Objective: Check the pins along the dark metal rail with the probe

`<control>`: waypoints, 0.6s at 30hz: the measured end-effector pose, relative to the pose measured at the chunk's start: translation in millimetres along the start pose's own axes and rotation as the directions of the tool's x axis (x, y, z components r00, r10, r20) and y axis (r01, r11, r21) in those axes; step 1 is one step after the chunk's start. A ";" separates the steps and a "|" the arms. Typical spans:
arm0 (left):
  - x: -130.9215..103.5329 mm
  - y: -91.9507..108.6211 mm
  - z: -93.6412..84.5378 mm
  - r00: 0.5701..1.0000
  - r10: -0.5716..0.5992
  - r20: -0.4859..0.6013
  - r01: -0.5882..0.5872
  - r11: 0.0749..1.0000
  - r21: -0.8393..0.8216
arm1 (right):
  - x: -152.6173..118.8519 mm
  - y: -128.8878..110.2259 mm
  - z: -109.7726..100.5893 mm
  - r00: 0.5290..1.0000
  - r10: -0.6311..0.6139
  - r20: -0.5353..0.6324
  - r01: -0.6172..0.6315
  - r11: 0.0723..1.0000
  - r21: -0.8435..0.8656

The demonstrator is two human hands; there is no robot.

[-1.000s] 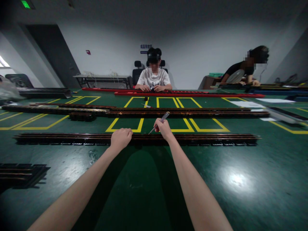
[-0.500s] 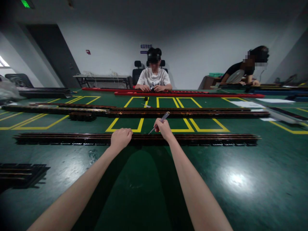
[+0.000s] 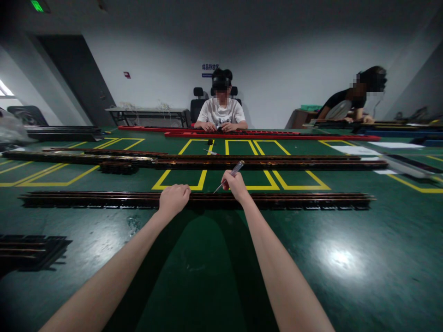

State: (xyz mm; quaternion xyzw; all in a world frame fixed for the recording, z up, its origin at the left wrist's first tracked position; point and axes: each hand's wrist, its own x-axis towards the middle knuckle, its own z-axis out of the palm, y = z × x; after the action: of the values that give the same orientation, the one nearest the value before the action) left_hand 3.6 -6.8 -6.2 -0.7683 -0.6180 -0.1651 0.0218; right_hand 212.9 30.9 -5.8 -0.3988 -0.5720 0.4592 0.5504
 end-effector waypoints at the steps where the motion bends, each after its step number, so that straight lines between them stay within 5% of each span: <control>1: -0.2 0.3 -0.4 1.000 0.000 0.003 0.000 1.000 -0.001 | 0.1 0.0 0.0 1.000 0.002 0.005 -0.002 1.000 0.000; 18: 0.2 0.4 0.6 1.000 0.005 -0.001 -0.005 1.000 0.012 | -0.5 -1.0 0.2 1.000 0.007 0.001 -0.007 1.000 0.019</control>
State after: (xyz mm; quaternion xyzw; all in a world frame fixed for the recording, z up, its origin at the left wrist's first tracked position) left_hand 4.1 -6.5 -6.7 -0.7696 -0.6170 -0.1620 0.0272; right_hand 212.8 30.1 -5.0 -0.3953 -0.5666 0.4665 0.5524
